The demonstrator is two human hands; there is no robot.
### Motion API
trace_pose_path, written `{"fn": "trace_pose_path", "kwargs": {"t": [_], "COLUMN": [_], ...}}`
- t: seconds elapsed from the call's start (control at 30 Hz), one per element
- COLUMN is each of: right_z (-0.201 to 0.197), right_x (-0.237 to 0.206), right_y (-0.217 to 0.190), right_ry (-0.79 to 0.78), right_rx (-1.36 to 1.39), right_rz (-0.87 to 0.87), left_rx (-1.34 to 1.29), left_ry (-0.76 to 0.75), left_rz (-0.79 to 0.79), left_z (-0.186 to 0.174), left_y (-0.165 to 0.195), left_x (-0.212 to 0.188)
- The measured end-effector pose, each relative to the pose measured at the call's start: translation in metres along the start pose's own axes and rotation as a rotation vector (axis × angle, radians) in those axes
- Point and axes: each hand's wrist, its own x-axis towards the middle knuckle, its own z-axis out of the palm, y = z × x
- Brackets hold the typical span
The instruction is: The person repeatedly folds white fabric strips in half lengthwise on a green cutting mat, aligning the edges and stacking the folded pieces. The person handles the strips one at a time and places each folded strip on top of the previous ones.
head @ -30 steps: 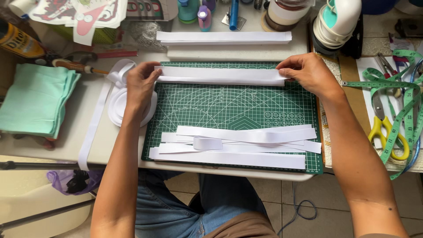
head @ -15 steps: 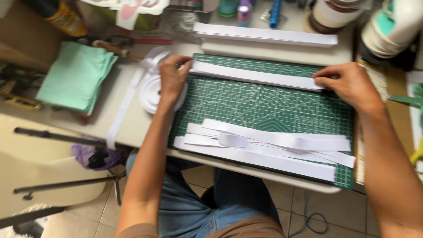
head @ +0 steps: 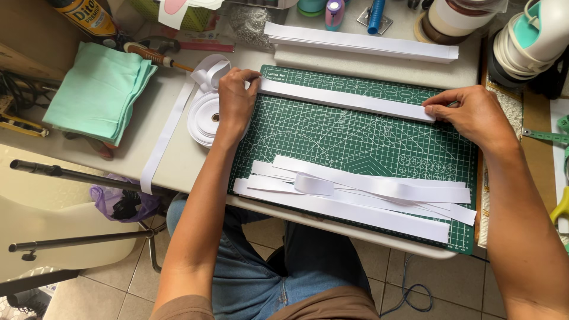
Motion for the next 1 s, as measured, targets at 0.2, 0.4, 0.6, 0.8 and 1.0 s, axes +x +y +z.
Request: {"fn": "trace_pose_path", "kwargs": {"t": [0.2, 0.4, 0.6, 0.8, 1.0], "right_z": [0.0, 0.0, -0.004, -0.008, 0.0], "right_x": [0.0, 0.003, -0.001, -0.007, -0.012], "right_y": [-0.002, 0.005, 0.0, -0.013, -0.025], "right_ry": [0.019, 0.058, 0.109, 0.06, -0.087], "right_rx": [-0.07, -0.167, -0.292, -0.386, -0.499], "right_rz": [0.016, -0.124, -0.178, -0.322, -0.26], "left_rx": [0.02, 0.067, 0.126, 0.128, 0.212], "left_ry": [0.011, 0.016, 0.02, -0.083, -0.284], "left_rz": [0.015, 0.056, 0.096, 0.205, 0.257], "left_z": [0.005, 0.013, 0.016, 0.016, 0.013], "left_y": [-0.003, -0.011, -0.012, -0.009, -0.008], "left_x": [-0.002, -0.001, -0.002, 0.001, 0.002]}}
